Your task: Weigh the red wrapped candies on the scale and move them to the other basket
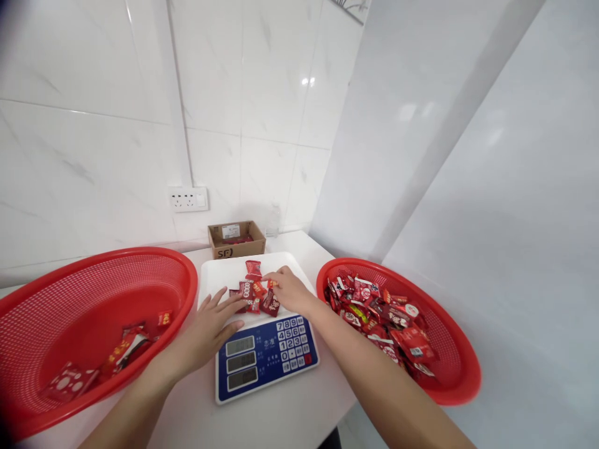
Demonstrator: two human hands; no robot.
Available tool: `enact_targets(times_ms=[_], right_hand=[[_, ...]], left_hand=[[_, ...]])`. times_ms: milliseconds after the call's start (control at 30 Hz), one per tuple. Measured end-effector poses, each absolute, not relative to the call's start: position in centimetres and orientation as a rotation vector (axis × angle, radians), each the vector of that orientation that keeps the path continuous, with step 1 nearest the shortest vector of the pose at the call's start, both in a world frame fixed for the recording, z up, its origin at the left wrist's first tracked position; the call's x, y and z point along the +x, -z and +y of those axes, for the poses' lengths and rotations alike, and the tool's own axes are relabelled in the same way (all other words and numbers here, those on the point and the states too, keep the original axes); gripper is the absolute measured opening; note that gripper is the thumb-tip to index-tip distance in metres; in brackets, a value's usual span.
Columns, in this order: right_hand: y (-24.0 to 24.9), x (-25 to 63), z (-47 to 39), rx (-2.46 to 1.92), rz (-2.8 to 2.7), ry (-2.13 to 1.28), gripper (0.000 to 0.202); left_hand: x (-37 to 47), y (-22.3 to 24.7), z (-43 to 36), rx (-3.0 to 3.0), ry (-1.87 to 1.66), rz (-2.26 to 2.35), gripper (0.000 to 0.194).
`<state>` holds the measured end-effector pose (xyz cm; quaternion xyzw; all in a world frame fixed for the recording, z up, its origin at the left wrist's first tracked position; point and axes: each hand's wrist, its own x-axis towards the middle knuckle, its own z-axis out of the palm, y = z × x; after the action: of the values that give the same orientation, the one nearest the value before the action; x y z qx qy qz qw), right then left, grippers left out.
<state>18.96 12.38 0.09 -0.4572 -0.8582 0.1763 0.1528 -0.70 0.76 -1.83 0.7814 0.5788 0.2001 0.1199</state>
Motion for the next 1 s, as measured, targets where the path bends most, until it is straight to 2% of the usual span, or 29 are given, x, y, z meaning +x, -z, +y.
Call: enact_targets(times_ms=[100, 233, 400, 567, 800, 933, 1000], right_hand=[[0.0, 18.3, 11.2, -1.205, -2.67, -0.35, 0.044], [-0.2, 18.4, 10.8, -1.291, -2.759, -0.229, 0.04], [-0.9, 18.8, 12.0, -1.336, -2.666, -0.27, 0.043], [-0.4, 16.6, 14.6, -1.336, -2.325, -0.36, 0.043], [0.7, 12.7, 17.1, -1.314, -2.23, -0.437, 0.035], [0.2, 12.6, 16.6, -1.126, -2.386, -0.52, 0.017], [-0.3, 13.3, 16.1, -1.038, -2.428, -0.54, 0.016]], left_hand=[[-0.3, 1.9, 0.7, 2.284, -0.539, 1.705, 0.041], [-0.2, 1.9, 0.8, 2.286, -0.537, 1.728, 0.044], [-0.4, 1.7, 0.8, 2.288, -0.52, 1.732, 0.05], [-0.2, 1.6, 0.8, 2.315, -0.433, 1.723, 0.053], [-0.3, 1.7, 0.8, 2.295, -0.402, 1.795, 0.055], [-0.5, 1.5, 0.8, 2.269, -0.41, 1.846, 0.053], [-0.6, 1.4, 0.9, 2.251, -0.42, 1.873, 0.053]])
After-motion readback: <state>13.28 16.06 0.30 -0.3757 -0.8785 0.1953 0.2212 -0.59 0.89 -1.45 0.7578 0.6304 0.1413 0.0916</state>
